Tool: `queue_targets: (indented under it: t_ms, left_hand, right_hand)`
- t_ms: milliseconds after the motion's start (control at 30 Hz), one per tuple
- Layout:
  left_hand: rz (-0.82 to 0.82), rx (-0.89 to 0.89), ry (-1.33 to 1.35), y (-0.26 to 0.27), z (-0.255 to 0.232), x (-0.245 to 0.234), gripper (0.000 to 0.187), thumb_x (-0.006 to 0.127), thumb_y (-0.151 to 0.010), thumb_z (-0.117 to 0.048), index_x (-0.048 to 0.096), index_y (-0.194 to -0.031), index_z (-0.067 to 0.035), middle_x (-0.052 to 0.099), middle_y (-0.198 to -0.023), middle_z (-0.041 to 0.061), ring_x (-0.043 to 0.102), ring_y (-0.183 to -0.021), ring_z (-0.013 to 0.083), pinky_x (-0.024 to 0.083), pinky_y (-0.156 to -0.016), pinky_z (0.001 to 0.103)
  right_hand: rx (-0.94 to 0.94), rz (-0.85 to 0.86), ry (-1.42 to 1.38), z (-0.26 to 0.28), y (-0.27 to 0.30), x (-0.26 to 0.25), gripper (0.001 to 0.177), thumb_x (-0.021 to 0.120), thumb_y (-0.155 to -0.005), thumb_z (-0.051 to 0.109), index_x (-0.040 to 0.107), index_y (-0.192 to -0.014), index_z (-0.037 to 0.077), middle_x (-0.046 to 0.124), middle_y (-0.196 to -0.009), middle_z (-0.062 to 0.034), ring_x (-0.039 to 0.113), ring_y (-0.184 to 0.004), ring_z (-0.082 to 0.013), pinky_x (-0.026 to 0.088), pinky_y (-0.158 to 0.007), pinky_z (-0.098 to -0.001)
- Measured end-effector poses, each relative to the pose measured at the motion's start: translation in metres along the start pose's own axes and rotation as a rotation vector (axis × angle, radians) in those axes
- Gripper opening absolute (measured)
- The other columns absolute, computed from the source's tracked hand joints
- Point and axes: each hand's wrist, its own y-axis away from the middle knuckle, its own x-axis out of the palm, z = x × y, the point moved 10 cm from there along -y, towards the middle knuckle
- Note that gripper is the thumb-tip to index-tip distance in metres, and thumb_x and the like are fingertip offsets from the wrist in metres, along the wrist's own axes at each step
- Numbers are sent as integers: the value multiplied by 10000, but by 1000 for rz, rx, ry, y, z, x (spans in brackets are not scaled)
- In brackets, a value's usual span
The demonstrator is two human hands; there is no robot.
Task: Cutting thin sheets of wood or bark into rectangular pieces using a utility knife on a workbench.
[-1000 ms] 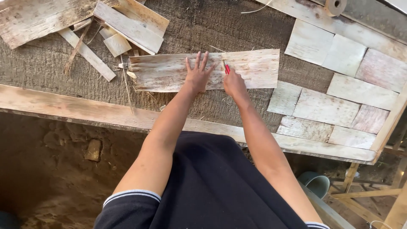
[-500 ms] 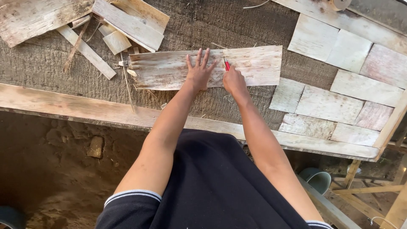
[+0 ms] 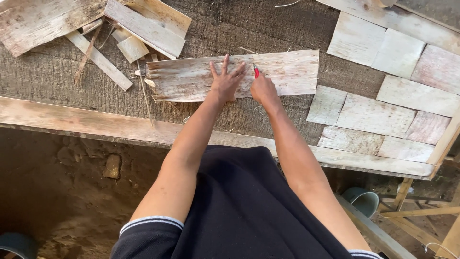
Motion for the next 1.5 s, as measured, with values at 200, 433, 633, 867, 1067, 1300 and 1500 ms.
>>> queue_targets:
  t_ms: [200, 433, 633, 867, 1067, 1300, 1500]
  left_hand:
    - [21, -10, 2, 1, -1, -2, 1110, 757, -686, -19, 266, -1641, -298, 89, -1730, -69, -153, -1488, 504, 44, -1062, 870]
    - [12, 0, 7, 4, -4, -2, 1128, 790, -662, -62, 275, -1636, -302, 81, -1729, -81, -163, -1479, 513, 66, -1051, 889]
    - [-6, -3, 11, -5, 1, 6, 1147, 881, -667, -171, 284, -1640, -278, 69, -1726, -92, -163, -1475, 529, 66, -1009, 919]
    - [20, -30, 7, -18, 4, 26, 1188, 918, -657, -279, 255, -1642, -303, 36, -1724, -114, -183, -1480, 513, 68, -1011, 927]
    - [28, -29, 20, -22, 5, 30, 1177, 910, -658, -263, 260, -1638, -307, 32, -1722, -115, -183, -1483, 506, 69, -1017, 927]
    - [44, -67, 8, -11, 4, 15, 1186, 910, -663, -318, 236, -1638, -331, 11, -1717, -149, -188, -1491, 482, 84, -1024, 926]
    - [50, -66, 1, -16, 5, 23, 1191, 917, -676, -340, 216, -1640, -336, 1, -1716, -148, -207, -1489, 474, 77, -1022, 931]
  right_hand:
    - [12, 7, -16, 6, 15, -2, 472, 364, -961, 198, 459, -1334, -75, 619, -1242, -364, 617, -1173, -548, 520, -977, -611]
    - [-21, -33, -68, 1, 11, 3, 391, 393, -969, 167, 474, -1272, -67, 615, -1211, -384, 610, -1144, -585, 527, -951, -637]
    - [-22, -34, -32, -7, -3, 11, 378, 377, -946, 159, 465, -1248, -51, 630, -1211, -360, 629, -1133, -564, 532, -953, -619]
    - [-2, -9, -58, -7, 11, 11, 380, 368, -968, 195, 475, -1248, -39, 629, -1205, -375, 618, -1146, -572, 529, -957, -624]
    - [-1, -5, -86, -5, 20, 8, 401, 381, -968, 193, 473, -1281, -40, 632, -1183, -388, 627, -1126, -575, 540, -923, -632]
    - [-25, -4, -106, 10, 57, -5, 407, 364, -994, 147, 463, -1310, -91, 606, -1178, -445, 618, -1106, -609, 549, -890, -648]
    - [-25, -1, -75, -20, 28, 29, 450, 336, -1015, 155, 422, -1373, -106, 616, -1173, -440, 641, -1097, -583, 563, -855, -619]
